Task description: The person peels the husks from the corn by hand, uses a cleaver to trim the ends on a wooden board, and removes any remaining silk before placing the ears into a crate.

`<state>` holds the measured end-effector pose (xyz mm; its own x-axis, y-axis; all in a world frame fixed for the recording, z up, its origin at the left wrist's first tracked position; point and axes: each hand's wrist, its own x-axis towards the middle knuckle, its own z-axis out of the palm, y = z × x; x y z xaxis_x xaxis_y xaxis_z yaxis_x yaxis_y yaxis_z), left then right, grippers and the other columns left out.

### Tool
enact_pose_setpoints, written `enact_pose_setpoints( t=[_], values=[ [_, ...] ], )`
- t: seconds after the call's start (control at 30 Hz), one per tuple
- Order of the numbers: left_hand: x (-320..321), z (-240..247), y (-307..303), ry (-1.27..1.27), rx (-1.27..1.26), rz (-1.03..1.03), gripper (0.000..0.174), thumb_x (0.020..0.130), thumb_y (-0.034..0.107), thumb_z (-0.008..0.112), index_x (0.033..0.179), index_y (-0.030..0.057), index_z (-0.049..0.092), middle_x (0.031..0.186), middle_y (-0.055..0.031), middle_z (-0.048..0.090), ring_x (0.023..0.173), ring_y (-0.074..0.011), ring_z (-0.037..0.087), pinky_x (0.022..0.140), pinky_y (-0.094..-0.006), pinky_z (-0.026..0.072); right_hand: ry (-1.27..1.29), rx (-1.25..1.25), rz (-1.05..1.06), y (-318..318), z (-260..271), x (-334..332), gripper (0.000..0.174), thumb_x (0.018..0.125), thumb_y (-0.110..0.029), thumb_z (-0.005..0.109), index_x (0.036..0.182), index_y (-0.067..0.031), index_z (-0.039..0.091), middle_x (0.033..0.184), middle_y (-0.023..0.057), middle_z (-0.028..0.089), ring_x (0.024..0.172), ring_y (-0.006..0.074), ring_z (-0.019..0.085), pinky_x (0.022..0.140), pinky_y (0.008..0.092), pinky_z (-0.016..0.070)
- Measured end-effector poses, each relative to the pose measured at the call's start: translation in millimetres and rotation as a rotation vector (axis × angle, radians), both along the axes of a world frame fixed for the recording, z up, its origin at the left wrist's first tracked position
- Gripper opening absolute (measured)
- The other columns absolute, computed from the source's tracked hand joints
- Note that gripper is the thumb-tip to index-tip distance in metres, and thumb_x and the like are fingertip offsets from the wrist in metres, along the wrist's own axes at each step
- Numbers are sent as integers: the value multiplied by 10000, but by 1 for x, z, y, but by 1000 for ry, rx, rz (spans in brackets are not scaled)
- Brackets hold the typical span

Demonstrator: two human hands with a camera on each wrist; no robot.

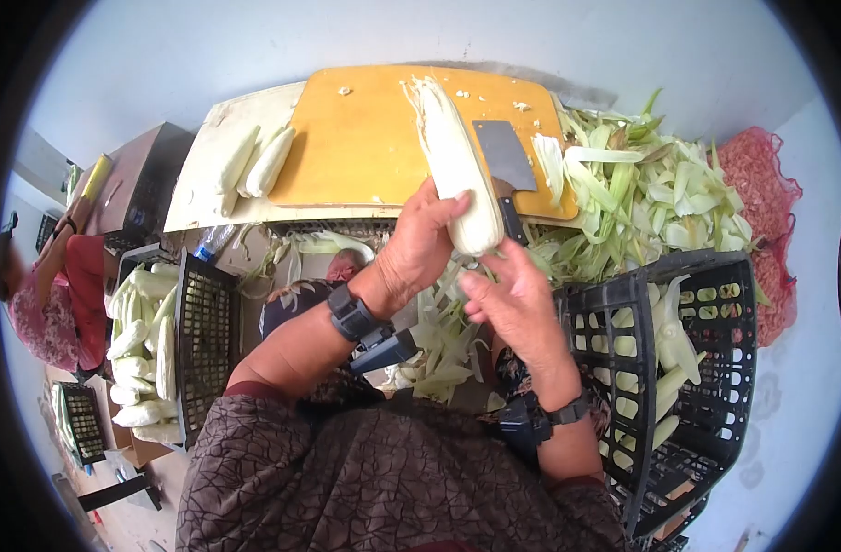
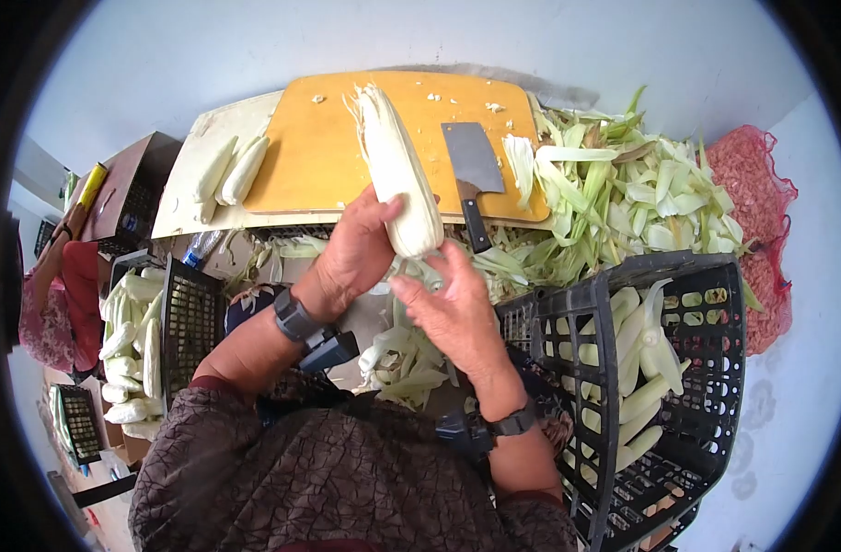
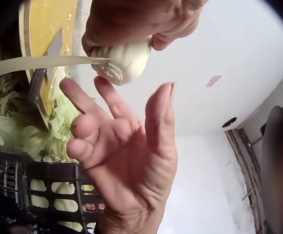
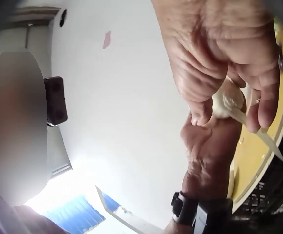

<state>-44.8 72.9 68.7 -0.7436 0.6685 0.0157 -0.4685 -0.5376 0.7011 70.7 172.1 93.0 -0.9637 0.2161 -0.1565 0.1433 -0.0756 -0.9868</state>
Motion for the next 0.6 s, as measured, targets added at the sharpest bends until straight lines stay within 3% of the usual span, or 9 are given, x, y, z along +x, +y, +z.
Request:
enact_pose_setpoints(
  t=[0.07,0.1,0.17,0.2,0.3,0.4,0.6],
  values=[
    [5,1,2,51,3,-13,430,809,128,561,1186,15,387,1057,-123,531,972,-215,538,853,-367,446,-105,-150,7,-6,-3,-2,437,816,-183,617,1152,28,432,906,113,568,575,109,540,503,227,470],
    [9,4,2,60,4,-15,440,806,111,557,1195,16,376,1062,-117,523,967,-209,536,859,-359,439,-98,-141,5,-5,-5,-3,437,816,-183,617,1152,28,432,906,113,568,575,109,540,503,227,470],
    [12,4,2,77,24,-44,479,793,62,554,1223,17,348,1091,-100,502,994,-187,512,880,-336,416,-95,-358,-15,-2,-11,-4,250,821,-163,606,979,10,518,739,51,548,485,84,489,426,206,416],
    [13,5,2,81,31,-40,479,793,62,554,1223,17,348,1091,-100,502,994,-187,512,880,-336,416,-92,-350,-12,0,-13,-4,250,821,-163,606,979,10,518,739,51,548,485,84,489,426,206,416],
    [16,9,2,155,-55,11,520,789,70,588,1243,20,339,1118,-76,493,1038,-163,471,906,-327,384,-146,-239,-34,-1,-11,-4,138,833,-131,576,775,-9,547,584,18,504,379,49,380,330,179,283],
    [15,5,2,139,-53,16,520,795,95,603,1240,24,344,1122,-75,492,1035,-163,473,909,-330,380,-105,-93,-24,-3,-11,-5,126,832,-104,555,768,4,553,566,16,492,383,44,370,332,182,263],
    [16,6,-1,140,-46,-4,489,809,56,570,1233,7,332,1126,-81,478,1033,-145,459,899,-299,388,-133,-117,5,11,-14,-7,108,806,-53,545,801,48,583,538,7,468,388,36,341,333,187,212]
  ],
)
